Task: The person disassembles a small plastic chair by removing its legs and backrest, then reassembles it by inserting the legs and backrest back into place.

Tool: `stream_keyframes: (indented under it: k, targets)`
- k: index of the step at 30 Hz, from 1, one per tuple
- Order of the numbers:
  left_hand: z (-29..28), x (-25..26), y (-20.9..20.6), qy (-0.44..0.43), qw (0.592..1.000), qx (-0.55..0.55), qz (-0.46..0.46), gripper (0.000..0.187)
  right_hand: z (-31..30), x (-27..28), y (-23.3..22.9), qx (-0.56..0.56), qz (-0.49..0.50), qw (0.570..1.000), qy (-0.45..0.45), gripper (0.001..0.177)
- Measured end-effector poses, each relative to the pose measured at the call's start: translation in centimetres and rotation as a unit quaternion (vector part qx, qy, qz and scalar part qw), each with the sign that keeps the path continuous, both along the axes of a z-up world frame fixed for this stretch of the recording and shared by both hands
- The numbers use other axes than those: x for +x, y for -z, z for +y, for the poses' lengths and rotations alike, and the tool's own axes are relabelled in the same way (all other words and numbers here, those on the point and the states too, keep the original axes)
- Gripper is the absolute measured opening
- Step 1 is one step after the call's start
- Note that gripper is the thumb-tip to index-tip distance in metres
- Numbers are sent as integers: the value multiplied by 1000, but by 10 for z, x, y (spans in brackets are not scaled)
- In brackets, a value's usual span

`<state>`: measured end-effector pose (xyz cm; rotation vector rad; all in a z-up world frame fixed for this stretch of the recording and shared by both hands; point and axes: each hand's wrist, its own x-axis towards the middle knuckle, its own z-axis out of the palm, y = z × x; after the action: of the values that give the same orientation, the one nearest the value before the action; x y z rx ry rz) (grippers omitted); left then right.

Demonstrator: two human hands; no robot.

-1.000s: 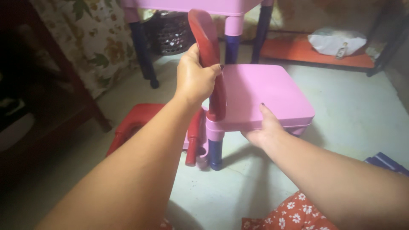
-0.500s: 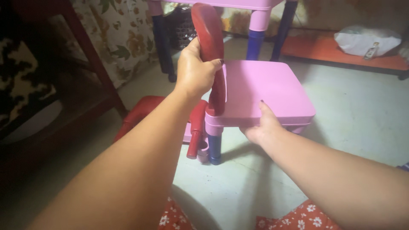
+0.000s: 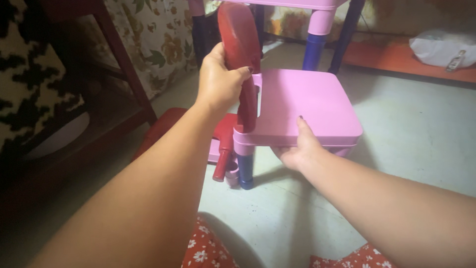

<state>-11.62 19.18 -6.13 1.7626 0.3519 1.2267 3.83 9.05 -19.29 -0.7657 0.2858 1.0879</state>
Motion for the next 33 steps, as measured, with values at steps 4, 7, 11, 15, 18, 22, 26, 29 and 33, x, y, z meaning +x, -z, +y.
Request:
stream_keyframes:
  k: [4,7,11,15,18,22,26,29,33]
  targets:
    - [4,6,14,-64,997,-31,-8,29,-23,29,24,-70,-84,975,-194,56]
    - [1,18,38,-96,995,-26,-31,26,-70,78,38,-180,-130,897,-383,47]
    - [-12,32,80,-246,966,-18,79,36,-110,131,38,-474,-363,752,-279,53]
    - [-24,30,111,-279,959,-42,37,51,-101,146,23,-424,-526,684,-275,49]
    - [-27,27,120,-311,948,-24,65,64,-95,141,15,-341,-581,659,-335,53]
    - [-31,21,125,-206,958,-155,124,59,-99,139,13,-295,-549,694,-359,59]
    - [-31,23,121,-169,962,-177,117,44,-111,143,12,-264,-505,743,-350,67]
    - [-31,19,118,-128,954,-241,127,41,-124,146,13,-218,-482,755,-386,71]
    - [-35,20,120,-90,969,-219,75,50,-133,163,-3,-235,-410,804,-360,80]
